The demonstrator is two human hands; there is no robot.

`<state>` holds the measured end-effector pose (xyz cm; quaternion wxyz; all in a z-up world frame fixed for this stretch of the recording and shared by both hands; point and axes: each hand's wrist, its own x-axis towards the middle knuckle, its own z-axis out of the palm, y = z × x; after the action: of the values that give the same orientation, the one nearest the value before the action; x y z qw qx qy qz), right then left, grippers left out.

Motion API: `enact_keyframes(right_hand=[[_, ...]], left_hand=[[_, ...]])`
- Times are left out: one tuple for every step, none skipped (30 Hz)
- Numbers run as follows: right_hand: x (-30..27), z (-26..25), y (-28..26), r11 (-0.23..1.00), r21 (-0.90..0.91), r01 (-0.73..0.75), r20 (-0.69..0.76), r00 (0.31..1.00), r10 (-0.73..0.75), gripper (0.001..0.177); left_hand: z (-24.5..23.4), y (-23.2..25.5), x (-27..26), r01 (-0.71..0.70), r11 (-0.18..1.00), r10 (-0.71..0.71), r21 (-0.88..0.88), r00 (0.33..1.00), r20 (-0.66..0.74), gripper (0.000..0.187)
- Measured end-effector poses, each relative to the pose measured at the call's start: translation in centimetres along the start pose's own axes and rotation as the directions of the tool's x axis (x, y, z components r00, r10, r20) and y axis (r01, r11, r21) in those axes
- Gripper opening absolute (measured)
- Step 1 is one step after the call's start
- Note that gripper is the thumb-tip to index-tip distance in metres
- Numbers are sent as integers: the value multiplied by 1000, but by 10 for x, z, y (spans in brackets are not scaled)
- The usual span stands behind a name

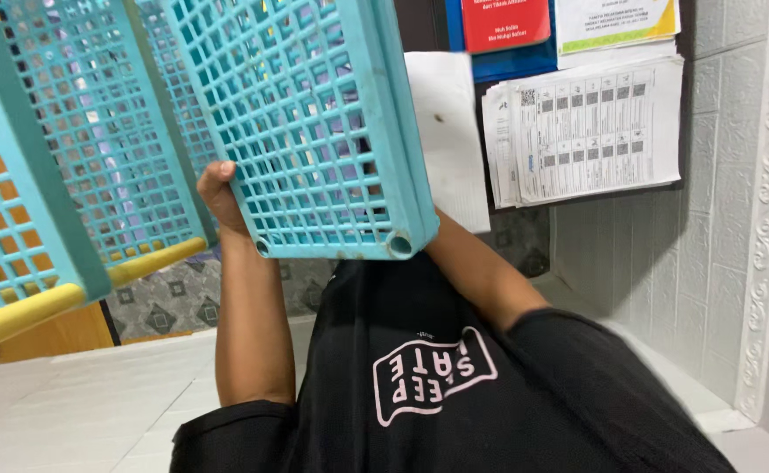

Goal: The person assembles a light blue plastic shelving unit by inserting yellow plastic poles into the grid holes of the shelves. They handle the shelves and poles, aligning and pushing the poles into place to form the structure.

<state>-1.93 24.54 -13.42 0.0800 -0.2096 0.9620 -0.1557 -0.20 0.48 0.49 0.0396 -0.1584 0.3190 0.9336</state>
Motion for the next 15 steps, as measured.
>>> enact_keyframes(right_hand=[[-4, 12, -1, 999, -28, 27, 5, 1000, -27, 58], [-10, 22, -1, 998, -40, 45, 12, 999, -44, 60], [-10, 29, 1, 997, -52, 57, 9, 998, -56, 61], [-12, 35, 5, 996, -60, 65, 8, 998, -65, 63], [-13, 42, 5, 995, -65, 74, 10, 997, -73, 65], [-16, 48, 7, 995, -64, 79, 15, 997, -78, 66], [-20, 55, 12, 993, -73, 90, 21, 996, -88, 68], [-25, 64, 15, 992, -77, 99, 29, 995, -97, 69], [-34, 73, 18, 992, -76, 104, 39, 994, -101, 71], [-42, 83, 19, 991, -74, 108, 55, 993, -104, 73], [-42, 93, 20, 994, -63, 91, 52, 995, -88, 74], [-41, 102, 21, 996, -50, 77, 45, 996, -75, 76], [-44, 110, 16, 998, -36, 56, 39, 998, -54, 75], [-47, 114, 14, 983, -154, 102, -105, 987, -119, 75], [-45, 116, 17, 954, -274, 122, -249, 949, -193, 75]], left_hand=[[-2, 1, -2, 10, 1000, -10, 18, 1000, -8, 69], [-5, 0, -3, 5, 999, -5, 33, 1000, -19, 69], [-8, 2, -2, -1, 999, 2, 52, 1000, -23, 68], [-12, 4, -1, -8, 997, 10, 71, 1000, -26, 67], [-16, 5, 0, 5, 998, -5, 55, 1000, -7, 64], [-21, 6, 1, 19, 999, -19, 39, 1000, 13, 61], [-26, 3, 1, 30, 999, -31, 18, 999, 33, 58], [-33, -2, 1, 9, 998, -10, 64, 1000, 10, 61], [-40, -10, -1, -9, 994, 11, 112, 1000, -16, 65], [-47, -16, -3, -26, 987, 33, 160, 999, -41, 69], [-55, -22, 0, -33, 983, 52, 179, 993, -104, 73], [-63, -28, 3, -40, 979, 73, 198, 983, -167, 78], [-72, -34, 2, -42, 975, 95, 219, 967, -235, 84], [-82, -40, 3, -13, 974, 66, 226, 971, -229, 83], [-90, -44, 7, 12, 971, 41, 238, 976, -215, 83]])
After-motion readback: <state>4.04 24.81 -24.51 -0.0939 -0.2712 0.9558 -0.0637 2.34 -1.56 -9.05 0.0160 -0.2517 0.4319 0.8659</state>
